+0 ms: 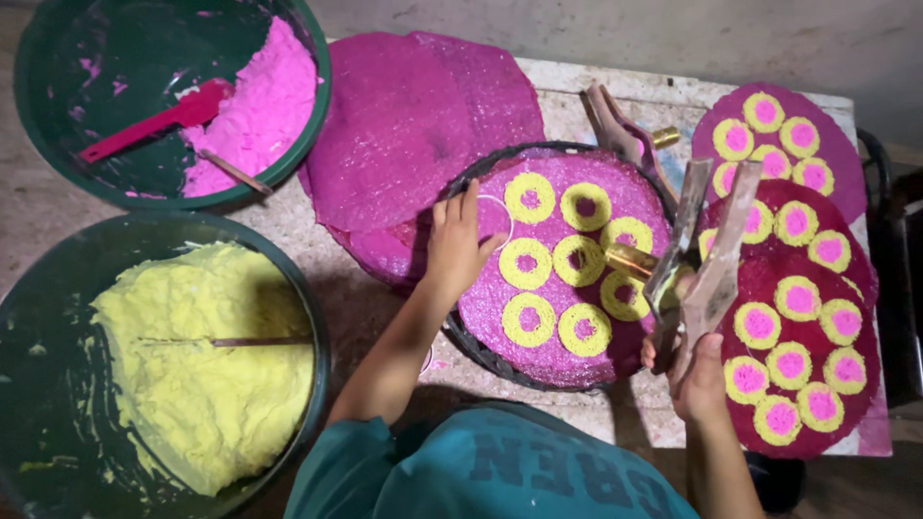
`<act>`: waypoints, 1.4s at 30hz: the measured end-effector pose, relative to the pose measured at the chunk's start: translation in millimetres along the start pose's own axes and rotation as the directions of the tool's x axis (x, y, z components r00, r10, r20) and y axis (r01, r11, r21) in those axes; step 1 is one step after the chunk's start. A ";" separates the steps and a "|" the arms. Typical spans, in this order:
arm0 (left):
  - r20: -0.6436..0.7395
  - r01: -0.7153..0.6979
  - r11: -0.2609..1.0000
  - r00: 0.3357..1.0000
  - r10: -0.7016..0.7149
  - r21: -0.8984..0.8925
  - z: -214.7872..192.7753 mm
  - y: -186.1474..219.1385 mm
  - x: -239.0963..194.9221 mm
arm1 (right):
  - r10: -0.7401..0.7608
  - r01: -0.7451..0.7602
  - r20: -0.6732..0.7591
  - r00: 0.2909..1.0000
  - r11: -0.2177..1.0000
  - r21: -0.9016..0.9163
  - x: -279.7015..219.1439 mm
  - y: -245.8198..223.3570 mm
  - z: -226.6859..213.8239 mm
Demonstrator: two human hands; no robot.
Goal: The person uses a wooden press to extrude yellow dough into rings on a pink dough base, then fills the centers with pink dough. The finished two-toned sweets are arranged on trays.
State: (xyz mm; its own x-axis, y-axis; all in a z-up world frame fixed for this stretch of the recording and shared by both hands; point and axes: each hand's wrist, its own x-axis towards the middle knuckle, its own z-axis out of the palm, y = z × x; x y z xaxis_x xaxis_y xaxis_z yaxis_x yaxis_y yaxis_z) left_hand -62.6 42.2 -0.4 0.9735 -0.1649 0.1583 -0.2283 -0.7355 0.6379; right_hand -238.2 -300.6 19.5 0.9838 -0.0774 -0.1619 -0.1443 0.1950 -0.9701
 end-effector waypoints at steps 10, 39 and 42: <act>0.237 0.245 -0.056 0.964 0.121 -0.968 -22.7 19.3 36.7 | 0.343 -0.161 0.360 0.868 0.879 -0.449 71.7 -18.2 30.0; -0.027 -0.150 -0.635 0.980 -0.200 -0.758 15.8 -25.5 114.9 | 0.293 0.184 0.253 0.922 0.243 -0.952 187.8 -87.6 153.7; -0.064 -0.158 -0.598 0.982 -0.175 -0.785 -0.1 -30.5 117.4 | 0.251 0.204 0.294 0.922 0.330 -0.922 186.3 -79.3 163.7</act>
State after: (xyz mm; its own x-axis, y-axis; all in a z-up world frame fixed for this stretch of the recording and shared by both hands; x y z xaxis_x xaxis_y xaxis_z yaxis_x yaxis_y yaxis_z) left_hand 58.7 45.3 -1.2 0.9957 0.0091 0.0920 -0.0261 0.9823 0.1853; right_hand -26.0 -170.4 95.9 0.9026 0.2647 -0.3396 0.0542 -0.8524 -0.5201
